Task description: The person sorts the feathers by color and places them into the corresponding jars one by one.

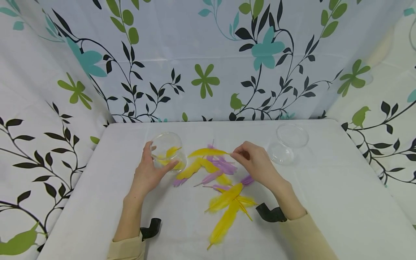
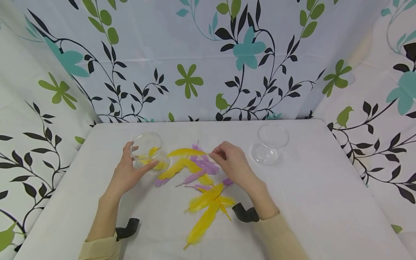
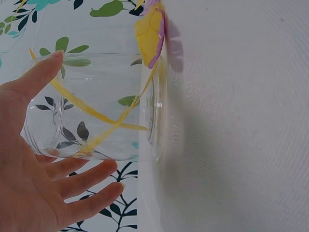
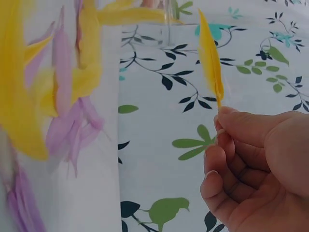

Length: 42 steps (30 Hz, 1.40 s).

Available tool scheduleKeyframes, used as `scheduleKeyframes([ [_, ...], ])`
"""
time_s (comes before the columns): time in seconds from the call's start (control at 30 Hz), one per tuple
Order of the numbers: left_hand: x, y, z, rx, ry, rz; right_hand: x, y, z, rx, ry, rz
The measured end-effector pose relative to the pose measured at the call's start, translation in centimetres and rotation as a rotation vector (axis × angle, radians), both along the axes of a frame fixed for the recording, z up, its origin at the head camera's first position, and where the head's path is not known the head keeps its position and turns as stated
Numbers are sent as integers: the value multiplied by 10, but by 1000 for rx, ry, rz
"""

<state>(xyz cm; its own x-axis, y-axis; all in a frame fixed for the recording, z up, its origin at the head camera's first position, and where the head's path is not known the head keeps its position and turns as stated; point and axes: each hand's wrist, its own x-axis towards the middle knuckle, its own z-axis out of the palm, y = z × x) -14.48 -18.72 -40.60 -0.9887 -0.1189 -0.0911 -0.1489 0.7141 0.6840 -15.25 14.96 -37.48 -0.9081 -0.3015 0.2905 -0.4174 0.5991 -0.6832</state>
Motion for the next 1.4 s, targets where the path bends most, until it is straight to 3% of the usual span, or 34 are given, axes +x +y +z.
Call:
scheduleKeyframes([
  [0.3,-1,-2,-1,3,4,-4,-12,-27,11,-14,49,-18],
  [0.53,-1,-1,-2,19,-5,-5,-19,-51,18,40,83,-34],
  [1.0,-2,1,-3,27,-4,-6,-24,-82,29,144,132,13],
  [1.23,0,-1,0,26,-6,-4,-25,-99,33,249,267,15],
  [1.4,1,-2,1,21,-1,-1,-24,-110,33,250,320,34],
])
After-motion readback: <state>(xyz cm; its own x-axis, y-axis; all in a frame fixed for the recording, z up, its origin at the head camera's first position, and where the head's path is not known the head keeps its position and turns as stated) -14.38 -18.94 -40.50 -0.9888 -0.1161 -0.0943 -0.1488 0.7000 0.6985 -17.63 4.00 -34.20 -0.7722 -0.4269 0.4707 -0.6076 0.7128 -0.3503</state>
